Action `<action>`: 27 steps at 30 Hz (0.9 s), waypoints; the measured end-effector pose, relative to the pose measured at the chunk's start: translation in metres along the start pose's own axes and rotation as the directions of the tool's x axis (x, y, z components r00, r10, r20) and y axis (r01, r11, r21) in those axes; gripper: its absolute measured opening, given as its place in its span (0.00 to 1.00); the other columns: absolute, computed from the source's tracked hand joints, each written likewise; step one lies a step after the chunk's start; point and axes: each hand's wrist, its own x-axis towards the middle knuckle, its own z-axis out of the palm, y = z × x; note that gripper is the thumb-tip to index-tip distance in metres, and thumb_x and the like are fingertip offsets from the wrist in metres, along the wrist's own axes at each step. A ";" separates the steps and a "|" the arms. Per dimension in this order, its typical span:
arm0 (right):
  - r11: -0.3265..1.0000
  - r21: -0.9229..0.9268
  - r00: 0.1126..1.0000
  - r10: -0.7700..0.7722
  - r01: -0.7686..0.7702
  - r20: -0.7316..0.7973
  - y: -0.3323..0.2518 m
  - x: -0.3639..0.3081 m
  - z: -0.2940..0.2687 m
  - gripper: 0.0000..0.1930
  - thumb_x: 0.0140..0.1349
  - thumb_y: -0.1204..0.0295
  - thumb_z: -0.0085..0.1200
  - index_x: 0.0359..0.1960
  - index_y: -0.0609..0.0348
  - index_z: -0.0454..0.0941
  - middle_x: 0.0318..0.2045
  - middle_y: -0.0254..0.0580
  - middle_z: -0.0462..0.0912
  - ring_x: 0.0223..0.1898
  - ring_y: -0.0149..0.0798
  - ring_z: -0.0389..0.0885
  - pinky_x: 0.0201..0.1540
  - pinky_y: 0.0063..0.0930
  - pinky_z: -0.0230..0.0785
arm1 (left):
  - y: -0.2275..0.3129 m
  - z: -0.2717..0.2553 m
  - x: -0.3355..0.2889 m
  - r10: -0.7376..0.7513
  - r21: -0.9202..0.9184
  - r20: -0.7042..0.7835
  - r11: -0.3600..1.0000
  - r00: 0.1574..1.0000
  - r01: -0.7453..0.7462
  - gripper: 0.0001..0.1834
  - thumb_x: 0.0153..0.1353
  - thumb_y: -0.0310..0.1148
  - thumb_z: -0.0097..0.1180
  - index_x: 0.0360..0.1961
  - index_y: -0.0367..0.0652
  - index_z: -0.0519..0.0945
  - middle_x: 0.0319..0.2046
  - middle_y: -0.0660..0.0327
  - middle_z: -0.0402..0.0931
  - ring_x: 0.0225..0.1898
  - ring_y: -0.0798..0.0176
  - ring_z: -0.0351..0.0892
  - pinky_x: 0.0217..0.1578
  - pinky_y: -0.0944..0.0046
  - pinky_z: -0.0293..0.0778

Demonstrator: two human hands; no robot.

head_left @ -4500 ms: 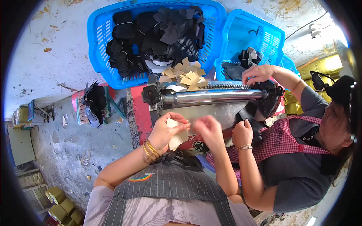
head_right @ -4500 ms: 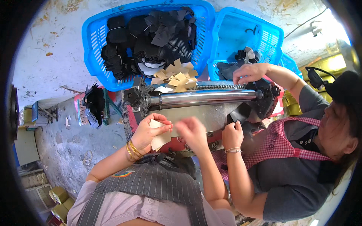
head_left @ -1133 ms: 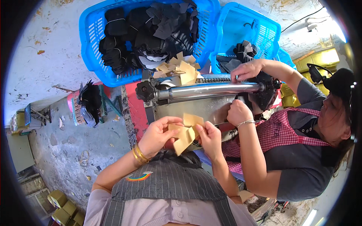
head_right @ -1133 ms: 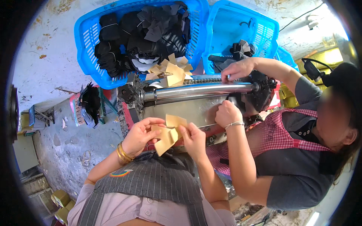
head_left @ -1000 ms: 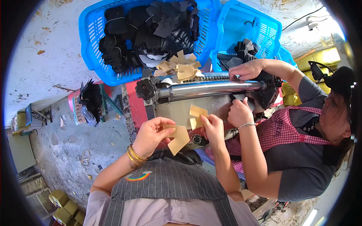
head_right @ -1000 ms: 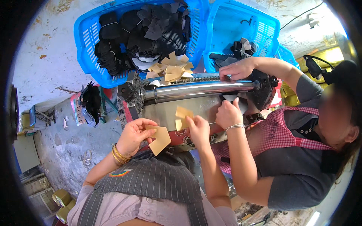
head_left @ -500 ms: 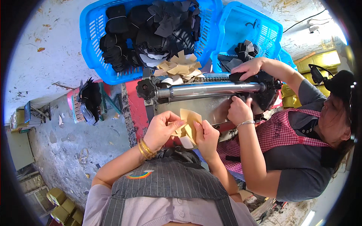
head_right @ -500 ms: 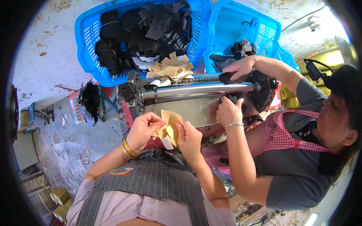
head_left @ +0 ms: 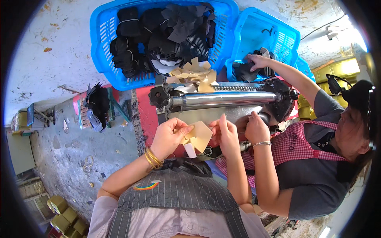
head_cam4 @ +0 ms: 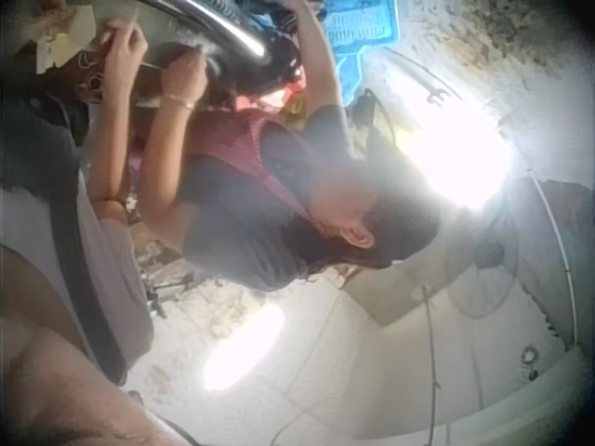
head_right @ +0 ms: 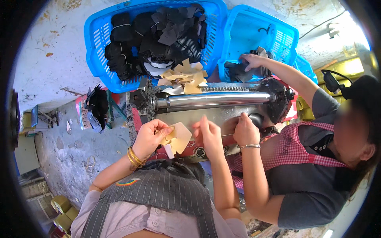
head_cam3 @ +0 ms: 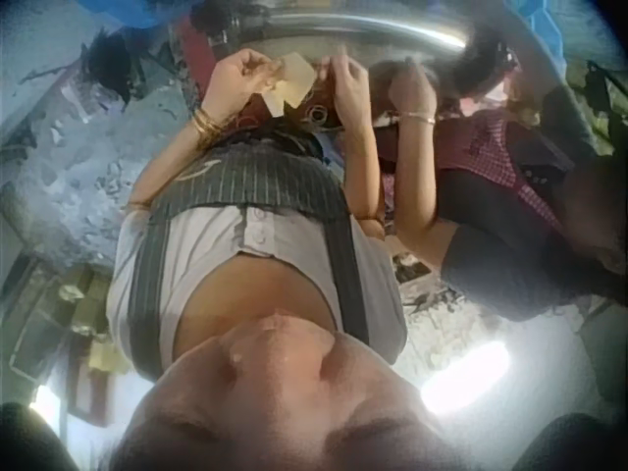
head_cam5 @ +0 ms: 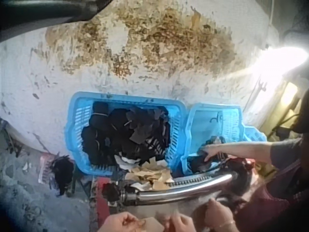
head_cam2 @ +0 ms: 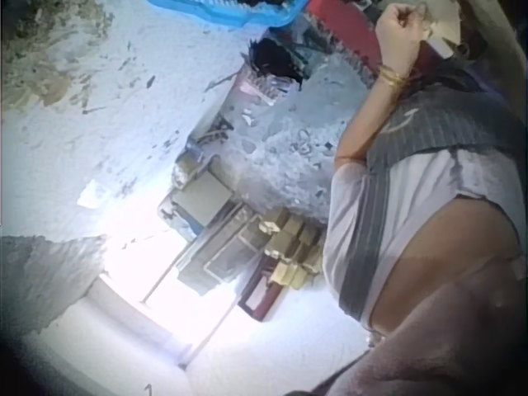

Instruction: Applying glue to shoe component materials using a roller machine.

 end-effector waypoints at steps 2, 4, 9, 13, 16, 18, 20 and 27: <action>0.995 0.075 0.996 -0.066 0.062 0.051 0.002 -0.021 0.002 0.16 0.62 0.63 0.48 0.24 0.63 0.72 0.13 0.31 0.70 0.10 0.22 0.64 0.10 0.16 0.53 | 0.001 0.003 0.003 0.056 0.150 0.013 0.987 0.998 -0.057 0.09 0.57 0.32 0.58 0.33 0.36 0.75 0.25 0.66 0.75 0.27 0.77 0.72 0.28 0.76 0.69; 0.961 -0.142 0.960 -0.210 0.238 0.188 0.008 -0.026 -0.006 0.12 0.62 0.67 0.49 0.25 0.64 0.72 0.13 0.31 0.71 0.09 0.22 0.64 0.10 0.16 0.52 | 0.012 0.004 -0.005 0.014 0.085 0.059 0.996 0.998 -0.019 0.09 0.56 0.31 0.58 0.35 0.37 0.75 0.26 0.66 0.75 0.28 0.77 0.72 0.28 0.76 0.69; 0.993 -0.116 0.996 0.016 -0.027 -0.091 0.021 -0.009 -0.029 0.12 0.61 0.68 0.50 0.23 0.64 0.72 0.13 0.33 0.71 0.09 0.22 0.64 0.09 0.18 0.50 | 0.020 -0.006 -0.016 -0.060 -0.201 0.122 0.976 0.991 0.084 0.09 0.55 0.25 0.57 0.38 0.36 0.76 0.29 0.64 0.76 0.31 0.75 0.74 0.33 0.75 0.71; 0.999 0.033 0.989 0.009 -0.004 -0.146 0.015 0.032 0.004 0.12 0.61 0.67 0.50 0.29 0.66 0.70 0.15 0.38 0.74 0.11 0.27 0.69 0.13 0.19 0.60 | 0.013 0.007 -0.008 0.061 -0.058 -0.011 0.996 0.998 -0.061 0.09 0.55 0.28 0.58 0.37 0.38 0.76 0.28 0.66 0.76 0.30 0.75 0.75 0.29 0.76 0.73; 0.999 0.017 0.998 0.047 -0.047 -0.040 0.003 0.009 0.007 0.11 0.61 0.67 0.51 0.32 0.65 0.69 0.16 0.36 0.74 0.13 0.26 0.70 0.15 0.17 0.63 | 0.005 0.009 0.003 0.225 0.054 -0.100 0.974 0.969 -0.220 0.08 0.55 0.25 0.58 0.36 0.36 0.76 0.29 0.64 0.77 0.31 0.74 0.76 0.32 0.74 0.73; 0.999 0.000 0.971 0.037 -0.038 0.238 0.000 -0.024 0.009 0.10 0.61 0.69 0.51 0.30 0.64 0.71 0.16 0.33 0.73 0.14 0.24 0.70 0.16 0.16 0.62 | 0.002 0.013 -0.002 0.270 0.058 -0.147 0.963 0.952 -0.264 0.08 0.55 0.23 0.57 0.37 0.35 0.75 0.30 0.63 0.77 0.32 0.73 0.76 0.35 0.74 0.73; 0.996 -0.087 0.959 0.006 0.019 0.282 -0.002 -0.040 0.016 0.09 0.61 0.71 0.50 0.26 0.63 0.72 0.16 0.31 0.72 0.14 0.21 0.68 0.15 0.15 0.60 | 0.005 0.015 0.000 0.297 0.107 -0.114 0.952 0.948 -0.286 0.09 0.54 0.23 0.58 0.37 0.35 0.75 0.31 0.62 0.77 0.33 0.72 0.77 0.35 0.74 0.73; 0.954 -0.292 0.994 0.032 -0.061 -0.101 0.021 -0.012 -0.023 0.12 0.59 0.69 0.52 0.24 0.66 0.74 0.12 0.33 0.72 0.12 0.21 0.67 0.12 0.18 0.54 | 0.029 -0.006 -0.022 0.523 0.260 -0.218 0.845 0.824 -0.467 0.06 0.56 0.21 0.54 0.36 0.36 0.75 0.29 0.63 0.75 0.30 0.73 0.75 0.32 0.75 0.72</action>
